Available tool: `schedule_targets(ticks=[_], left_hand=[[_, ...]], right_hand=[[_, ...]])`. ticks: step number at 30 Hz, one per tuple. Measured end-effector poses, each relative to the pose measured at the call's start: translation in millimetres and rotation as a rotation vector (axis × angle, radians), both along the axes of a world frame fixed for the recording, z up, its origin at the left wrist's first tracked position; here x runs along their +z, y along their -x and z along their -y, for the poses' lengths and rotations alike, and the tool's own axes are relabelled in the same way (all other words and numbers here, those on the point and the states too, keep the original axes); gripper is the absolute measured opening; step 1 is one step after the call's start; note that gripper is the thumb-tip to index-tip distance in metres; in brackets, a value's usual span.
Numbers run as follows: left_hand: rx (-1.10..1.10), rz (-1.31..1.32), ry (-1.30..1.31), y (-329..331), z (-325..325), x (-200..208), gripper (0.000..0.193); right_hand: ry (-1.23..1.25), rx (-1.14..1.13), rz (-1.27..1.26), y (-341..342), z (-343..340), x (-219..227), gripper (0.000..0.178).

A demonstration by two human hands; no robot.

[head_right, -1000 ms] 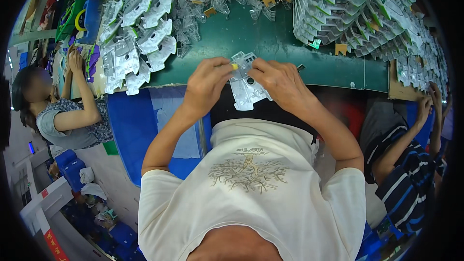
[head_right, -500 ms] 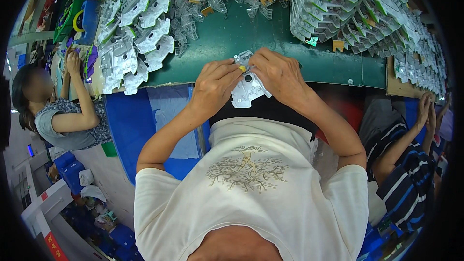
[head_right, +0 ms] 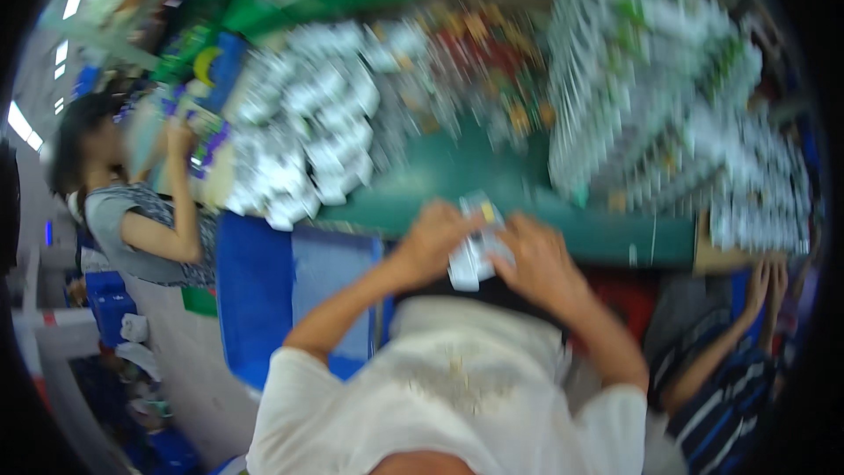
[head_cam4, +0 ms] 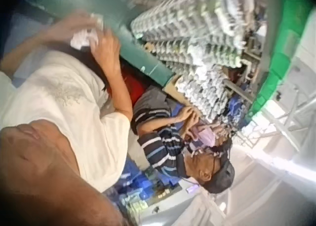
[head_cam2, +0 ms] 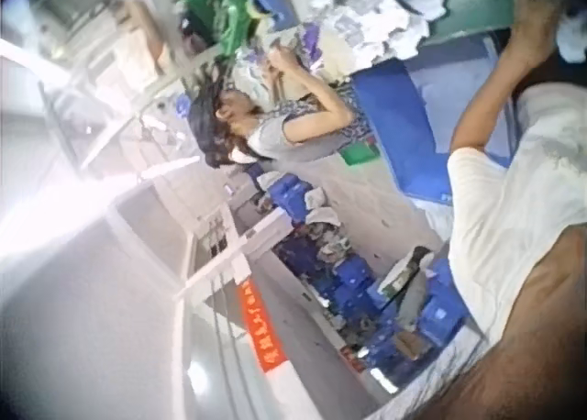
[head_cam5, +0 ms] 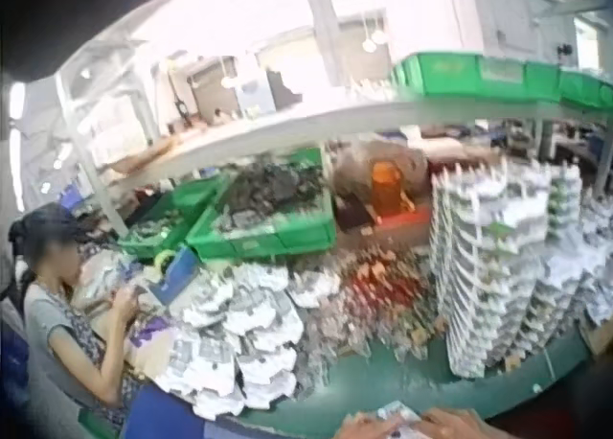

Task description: Assembling small plastic components on a production line workbench.

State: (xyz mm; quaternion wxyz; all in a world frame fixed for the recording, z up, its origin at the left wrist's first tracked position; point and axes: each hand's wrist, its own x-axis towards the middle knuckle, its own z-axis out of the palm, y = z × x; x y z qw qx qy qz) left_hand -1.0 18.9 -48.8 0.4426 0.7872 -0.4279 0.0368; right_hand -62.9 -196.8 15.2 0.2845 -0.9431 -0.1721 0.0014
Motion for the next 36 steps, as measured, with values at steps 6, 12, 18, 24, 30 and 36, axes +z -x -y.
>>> schedule_targets(ticks=[6, 12, 18, 24, 30, 36], left_hand=[[-0.158, 0.02, -0.157, 18.2, 0.7, 1.3, 0.068], [-0.14, 0.081, -0.233, 8.3, 4.7, 6.7, 0.075], [-0.133, 0.056, -0.198, -11.2, 6.2, 4.2, 0.079], [-0.129, 0.003, -0.207, 3.7, 3.8, 6.3, 0.076], [-0.111, -0.019, -0.149, 12.3, 3.5, 1.5, 0.065], [-0.094, -0.008, 0.005, -3.6, 9.9, 11.2, 0.062]], right_hand=[[0.023, -0.005, -0.05, 19.6, -1.9, 1.2, 0.026], [-0.11, -0.079, 0.056, 12.8, -3.8, 21.6, 0.015], [-0.453, -0.04, -0.101, 4.7, -6.3, 26.5, 0.021], [-0.061, -0.056, 0.31, 37.0, -27.4, -6.7, 0.009], [-0.135, -0.132, 0.364, 44.7, -37.9, -17.4, 0.006], [-0.026, -0.18, 0.43, 27.4, -38.6, -8.6, 0.01]])
